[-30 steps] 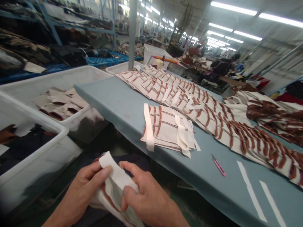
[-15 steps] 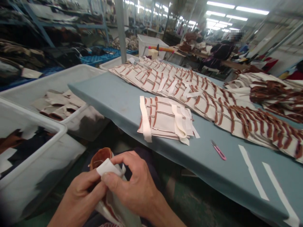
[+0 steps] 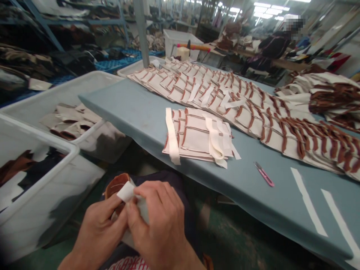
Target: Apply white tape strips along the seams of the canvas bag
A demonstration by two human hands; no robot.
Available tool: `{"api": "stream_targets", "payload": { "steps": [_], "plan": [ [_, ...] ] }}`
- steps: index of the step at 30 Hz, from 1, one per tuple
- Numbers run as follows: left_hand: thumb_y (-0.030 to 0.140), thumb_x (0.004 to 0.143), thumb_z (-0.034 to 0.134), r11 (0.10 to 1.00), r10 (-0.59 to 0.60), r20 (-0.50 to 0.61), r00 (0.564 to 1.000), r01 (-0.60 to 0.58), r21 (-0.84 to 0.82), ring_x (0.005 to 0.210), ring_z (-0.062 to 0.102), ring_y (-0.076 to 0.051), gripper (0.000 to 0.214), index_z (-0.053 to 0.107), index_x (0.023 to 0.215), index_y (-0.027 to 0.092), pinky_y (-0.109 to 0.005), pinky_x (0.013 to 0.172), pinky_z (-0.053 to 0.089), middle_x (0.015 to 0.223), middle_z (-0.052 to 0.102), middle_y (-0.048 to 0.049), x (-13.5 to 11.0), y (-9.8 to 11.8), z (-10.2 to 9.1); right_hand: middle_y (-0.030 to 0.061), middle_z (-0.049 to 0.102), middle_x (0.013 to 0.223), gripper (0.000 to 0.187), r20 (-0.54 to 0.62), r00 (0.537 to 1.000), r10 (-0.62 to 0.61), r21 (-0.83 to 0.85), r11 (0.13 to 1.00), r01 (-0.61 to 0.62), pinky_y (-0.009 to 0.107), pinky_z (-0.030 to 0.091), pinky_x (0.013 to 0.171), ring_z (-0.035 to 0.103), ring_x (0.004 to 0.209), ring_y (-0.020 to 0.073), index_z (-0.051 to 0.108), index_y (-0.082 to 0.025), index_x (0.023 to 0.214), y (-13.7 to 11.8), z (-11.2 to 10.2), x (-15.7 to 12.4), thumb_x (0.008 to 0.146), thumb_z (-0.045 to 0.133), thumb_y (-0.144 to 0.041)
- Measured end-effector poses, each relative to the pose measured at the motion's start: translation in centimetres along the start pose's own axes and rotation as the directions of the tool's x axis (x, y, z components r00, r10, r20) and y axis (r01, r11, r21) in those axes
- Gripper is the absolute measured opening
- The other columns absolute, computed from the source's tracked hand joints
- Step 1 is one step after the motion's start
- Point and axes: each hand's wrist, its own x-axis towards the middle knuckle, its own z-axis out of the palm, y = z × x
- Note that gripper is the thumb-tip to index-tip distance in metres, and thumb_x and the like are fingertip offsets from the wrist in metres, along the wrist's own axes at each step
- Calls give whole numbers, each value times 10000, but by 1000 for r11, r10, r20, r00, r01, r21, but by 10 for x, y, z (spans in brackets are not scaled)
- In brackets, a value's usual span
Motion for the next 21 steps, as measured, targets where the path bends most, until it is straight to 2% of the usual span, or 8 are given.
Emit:
{"api": "stream_targets", "payload": {
  "steps": [4, 9, 11, 14, 17, 21],
  "plan": [
    [170, 1015, 540, 984, 134, -18, 991, -131, 117, 432, 542, -94, 302, 686, 752, 195, -204, 495, 392, 543, 604, 57, 2, 1, 0, 79, 833, 1011, 176, 87, 994, 69, 66, 995, -75, 394, 578, 855, 793, 930, 247, 725, -250, 1030, -4, 4, -2, 1068, 570, -178],
    [149, 976, 535, 971, 211, 12, 977, -211, 112, 443, 636, -107, 215, 697, 844, 200, -203, 484, 423, 599, 695, 47, 6, 4, -2, 66, 821, 1027, 139, 99, 982, 163, 133, 975, -175, 346, 581, 874, 785, 953, 219, 738, -231, 1048, -3, 7, -3, 1037, 601, -208],
    [143, 917, 547, 975, 202, 56, 978, -206, 85, 435, 648, -114, 158, 663, 832, 210, -207, 461, 416, 596, 702, 50, 8, 5, -3, 56, 816, 1016, 92, 109, 967, 229, 154, 957, -244, 329, 582, 866, 778, 941, 213, 753, -226, 1030, -3, 7, -1, 978, 677, -222],
    [142, 868, 538, 984, 179, 157, 971, -178, -22, 491, 720, -132, 159, 673, 911, 215, -210, 480, 453, 655, 749, 49, 10, 6, -6, 49, 829, 1009, 124, 179, 926, 334, 205, 907, -367, 320, 586, 880, 781, 945, 216, 778, -215, 1022, -3, 4, 3, 907, 751, -254],
    [138, 880, 524, 980, 158, 225, 961, -125, -157, 630, 803, -141, 256, 697, 1047, 225, -198, 580, 537, 786, 806, 50, 12, 5, -10, 56, 860, 1023, 178, 298, 866, 402, 292, 825, -484, 319, 603, 889, 800, 945, 222, 805, -203, 1052, -1, 3, 7, 922, 749, -311],
    [172, 953, 542, 972, 110, 248, 962, -53, -227, 596, 741, -129, 173, 688, 1018, 240, -206, 589, 528, 765, 773, 68, 11, 0, -13, 72, 871, 1021, 216, 330, 838, 435, 407, 735, -542, 317, 615, 863, 802, 940, 225, 821, -195, 1046, 6, 9, 9, 964, 744, -380]
  ]
}}
